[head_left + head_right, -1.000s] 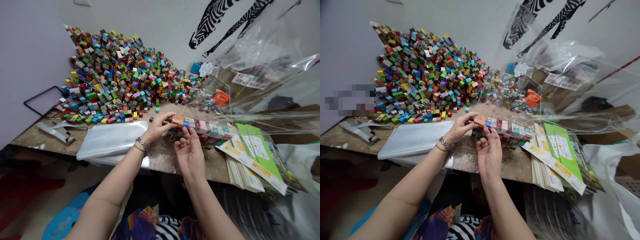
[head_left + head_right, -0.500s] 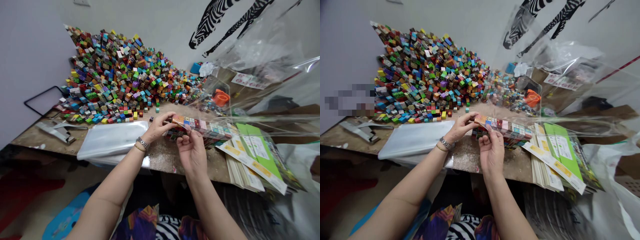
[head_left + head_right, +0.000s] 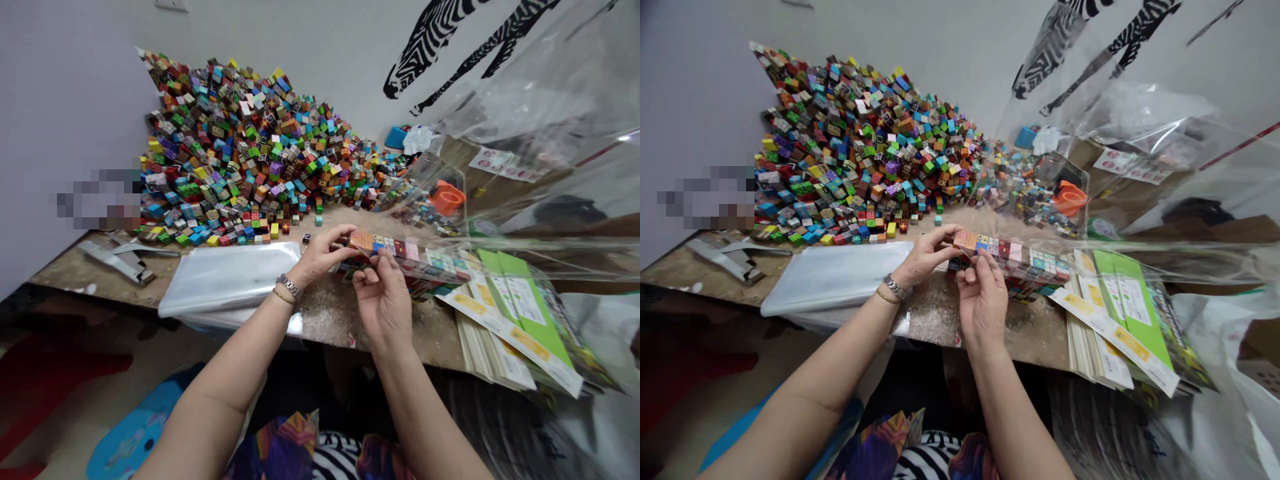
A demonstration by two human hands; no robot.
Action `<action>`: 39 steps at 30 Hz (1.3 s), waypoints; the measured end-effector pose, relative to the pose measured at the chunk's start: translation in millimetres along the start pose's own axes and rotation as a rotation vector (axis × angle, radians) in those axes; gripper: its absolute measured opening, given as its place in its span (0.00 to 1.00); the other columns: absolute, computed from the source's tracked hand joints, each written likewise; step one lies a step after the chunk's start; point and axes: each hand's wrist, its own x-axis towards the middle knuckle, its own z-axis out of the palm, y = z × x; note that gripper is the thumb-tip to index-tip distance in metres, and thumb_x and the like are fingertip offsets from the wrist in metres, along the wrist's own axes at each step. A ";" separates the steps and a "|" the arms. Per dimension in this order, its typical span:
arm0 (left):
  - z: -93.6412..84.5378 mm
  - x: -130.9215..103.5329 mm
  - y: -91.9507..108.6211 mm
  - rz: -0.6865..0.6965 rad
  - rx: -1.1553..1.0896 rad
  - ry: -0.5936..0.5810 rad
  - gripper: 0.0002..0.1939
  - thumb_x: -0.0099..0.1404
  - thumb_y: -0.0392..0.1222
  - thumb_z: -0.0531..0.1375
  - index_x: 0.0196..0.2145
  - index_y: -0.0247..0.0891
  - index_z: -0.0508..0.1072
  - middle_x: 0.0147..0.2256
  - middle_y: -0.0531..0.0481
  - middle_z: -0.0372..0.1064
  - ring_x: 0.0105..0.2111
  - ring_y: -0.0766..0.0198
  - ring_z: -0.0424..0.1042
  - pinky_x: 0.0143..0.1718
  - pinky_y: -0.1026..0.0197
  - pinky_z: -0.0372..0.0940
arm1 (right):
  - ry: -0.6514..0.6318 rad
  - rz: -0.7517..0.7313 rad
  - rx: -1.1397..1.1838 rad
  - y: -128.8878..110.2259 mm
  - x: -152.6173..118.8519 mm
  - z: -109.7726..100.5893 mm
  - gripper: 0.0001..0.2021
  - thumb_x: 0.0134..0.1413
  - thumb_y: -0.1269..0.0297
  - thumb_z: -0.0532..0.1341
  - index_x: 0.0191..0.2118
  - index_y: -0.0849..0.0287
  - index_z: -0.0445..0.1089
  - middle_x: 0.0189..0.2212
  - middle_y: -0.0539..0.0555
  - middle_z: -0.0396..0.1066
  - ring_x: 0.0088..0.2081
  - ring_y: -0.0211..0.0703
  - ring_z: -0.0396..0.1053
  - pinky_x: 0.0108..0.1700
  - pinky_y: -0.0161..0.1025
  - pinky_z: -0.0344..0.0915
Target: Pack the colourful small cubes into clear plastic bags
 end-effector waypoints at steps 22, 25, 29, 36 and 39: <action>-1.0 -2.3 -3.7 -0.012 0.014 -0.005 0.26 0.63 0.52 0.66 0.55 0.37 0.71 0.52 0.40 0.72 0.48 0.58 0.74 0.47 0.58 0.71 | -0.157 0.112 -0.356 0.5 2.4 0.5 0.17 0.42 0.57 0.73 0.39 0.60 0.78 0.15 0.40 0.61 0.16 0.24 0.48 0.24 0.27 0.59; -1.0 -2.3 -3.6 -0.021 0.011 -0.007 0.27 0.63 0.53 0.65 0.55 0.37 0.71 0.53 0.40 0.71 0.48 0.56 0.74 0.47 0.57 0.72 | -0.175 0.120 -0.398 -2.3 5.0 0.9 0.18 0.43 0.57 0.72 0.40 0.61 0.78 0.13 0.39 0.60 0.15 0.24 0.46 0.23 0.27 0.58; -0.8 -1.9 -3.7 -0.030 -0.001 -0.014 0.27 0.63 0.54 0.66 0.55 0.38 0.71 0.54 0.40 0.71 0.49 0.56 0.74 0.48 0.57 0.71 | -0.210 0.146 -0.471 -7.1 8.6 -1.2 0.19 0.44 0.56 0.72 0.42 0.60 0.78 0.13 0.39 0.59 0.14 0.25 0.47 0.21 0.28 0.56; -0.6 -1.2 -4.4 -0.016 0.003 0.018 0.26 0.62 0.53 0.67 0.54 0.38 0.73 0.54 0.40 0.70 0.48 0.57 0.74 0.46 0.58 0.71 | -0.188 0.172 -0.495 -9.2 10.4 -3.4 0.19 0.43 0.56 0.71 0.40 0.62 0.78 0.12 0.39 0.57 0.14 0.25 0.46 0.20 0.28 0.54; -0.6 -1.0 -2.6 -0.012 0.012 0.014 0.25 0.62 0.51 0.66 0.53 0.37 0.73 0.53 0.40 0.71 0.48 0.57 0.74 0.45 0.59 0.71 | -0.160 0.147 -0.505 -8.4 9.9 -2.0 0.19 0.42 0.56 0.72 0.39 0.62 0.78 0.12 0.40 0.58 0.14 0.25 0.46 0.20 0.28 0.54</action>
